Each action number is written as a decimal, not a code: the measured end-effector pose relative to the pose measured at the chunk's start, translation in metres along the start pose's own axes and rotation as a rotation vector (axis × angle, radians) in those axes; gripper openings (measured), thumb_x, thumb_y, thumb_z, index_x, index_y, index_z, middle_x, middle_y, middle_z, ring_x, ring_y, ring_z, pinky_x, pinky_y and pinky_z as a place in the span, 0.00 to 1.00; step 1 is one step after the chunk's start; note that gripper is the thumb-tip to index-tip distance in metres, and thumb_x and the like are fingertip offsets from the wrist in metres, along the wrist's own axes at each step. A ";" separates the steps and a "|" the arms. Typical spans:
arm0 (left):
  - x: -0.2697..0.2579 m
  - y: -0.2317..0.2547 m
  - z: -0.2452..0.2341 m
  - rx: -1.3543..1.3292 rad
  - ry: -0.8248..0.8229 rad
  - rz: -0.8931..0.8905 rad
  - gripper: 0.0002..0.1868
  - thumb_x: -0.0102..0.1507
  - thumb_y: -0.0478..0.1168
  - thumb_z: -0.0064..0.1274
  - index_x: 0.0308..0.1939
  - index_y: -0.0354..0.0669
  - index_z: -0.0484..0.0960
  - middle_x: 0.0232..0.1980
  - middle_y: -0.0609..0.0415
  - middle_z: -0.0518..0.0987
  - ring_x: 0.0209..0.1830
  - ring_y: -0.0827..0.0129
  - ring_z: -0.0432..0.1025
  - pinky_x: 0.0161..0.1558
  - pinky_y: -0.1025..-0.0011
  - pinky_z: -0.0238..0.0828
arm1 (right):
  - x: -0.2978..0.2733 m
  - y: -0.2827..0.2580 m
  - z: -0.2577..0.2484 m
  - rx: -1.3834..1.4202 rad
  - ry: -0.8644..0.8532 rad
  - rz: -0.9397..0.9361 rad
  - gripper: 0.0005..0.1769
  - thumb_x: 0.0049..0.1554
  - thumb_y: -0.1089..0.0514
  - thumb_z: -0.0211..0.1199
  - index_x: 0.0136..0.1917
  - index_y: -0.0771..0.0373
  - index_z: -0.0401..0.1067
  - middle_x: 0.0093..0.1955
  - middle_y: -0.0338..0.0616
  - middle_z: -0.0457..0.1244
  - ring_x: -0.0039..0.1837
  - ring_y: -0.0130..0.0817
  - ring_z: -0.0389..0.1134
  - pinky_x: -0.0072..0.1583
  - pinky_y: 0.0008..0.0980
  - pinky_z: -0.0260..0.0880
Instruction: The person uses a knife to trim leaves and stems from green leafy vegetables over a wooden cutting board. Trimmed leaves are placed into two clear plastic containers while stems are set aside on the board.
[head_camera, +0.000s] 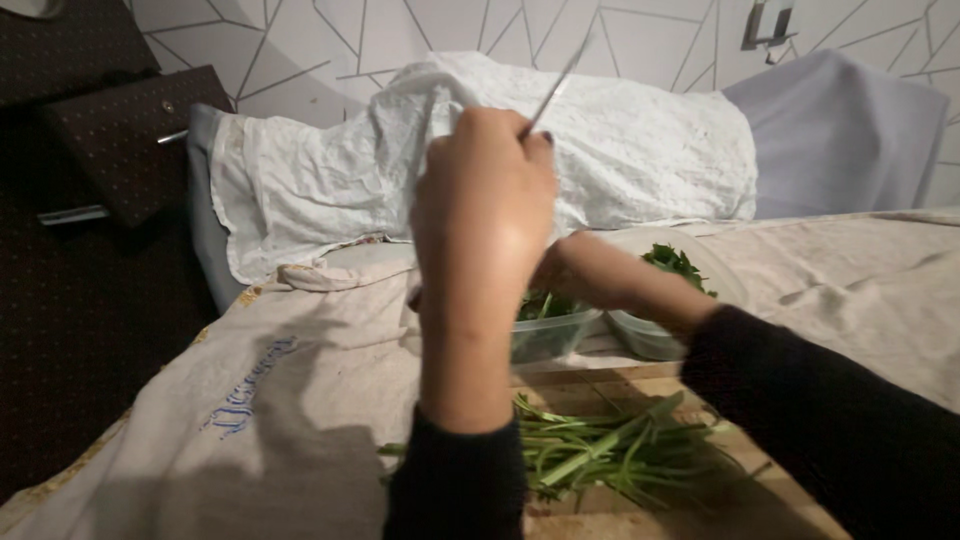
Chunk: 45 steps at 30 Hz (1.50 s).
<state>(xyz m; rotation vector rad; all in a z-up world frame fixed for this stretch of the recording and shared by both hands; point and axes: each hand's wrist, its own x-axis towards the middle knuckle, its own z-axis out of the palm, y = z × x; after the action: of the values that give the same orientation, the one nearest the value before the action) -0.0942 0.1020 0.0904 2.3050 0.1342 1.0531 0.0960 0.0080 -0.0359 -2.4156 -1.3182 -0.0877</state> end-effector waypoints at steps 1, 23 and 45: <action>0.000 0.000 0.001 0.005 0.005 0.005 0.12 0.65 0.45 0.49 0.41 0.44 0.86 0.35 0.46 0.86 0.36 0.54 0.83 0.42 0.59 0.78 | 0.018 0.006 0.015 -0.001 -0.054 -0.071 0.16 0.55 0.61 0.65 0.57 0.58 0.79 0.53 0.46 0.73 0.51 0.39 0.75 0.56 0.40 0.75; 0.006 -0.010 0.012 -0.045 0.205 0.017 0.11 0.63 0.44 0.52 0.34 0.41 0.83 0.34 0.41 0.82 0.39 0.41 0.76 0.37 0.50 0.72 | 0.007 0.041 -0.060 0.838 0.591 0.120 0.08 0.60 0.59 0.62 0.49 0.67 0.72 0.48 0.46 0.71 0.50 0.35 0.75 0.49 0.35 0.76; 0.012 -0.038 0.146 -0.695 -0.270 0.000 0.06 0.56 0.32 0.63 0.37 0.34 0.88 0.35 0.52 0.88 0.33 0.73 0.81 0.40 0.73 0.78 | -0.110 0.021 -0.067 0.990 0.684 0.094 0.10 0.56 0.63 0.64 0.50 0.70 0.77 0.46 0.48 0.72 0.48 0.31 0.74 0.53 0.31 0.76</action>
<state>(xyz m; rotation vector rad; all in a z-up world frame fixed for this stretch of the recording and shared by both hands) 0.0244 0.0672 0.0026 1.7753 -0.2962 0.6356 0.0612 -0.1141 -0.0060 -1.3964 -0.6676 -0.1675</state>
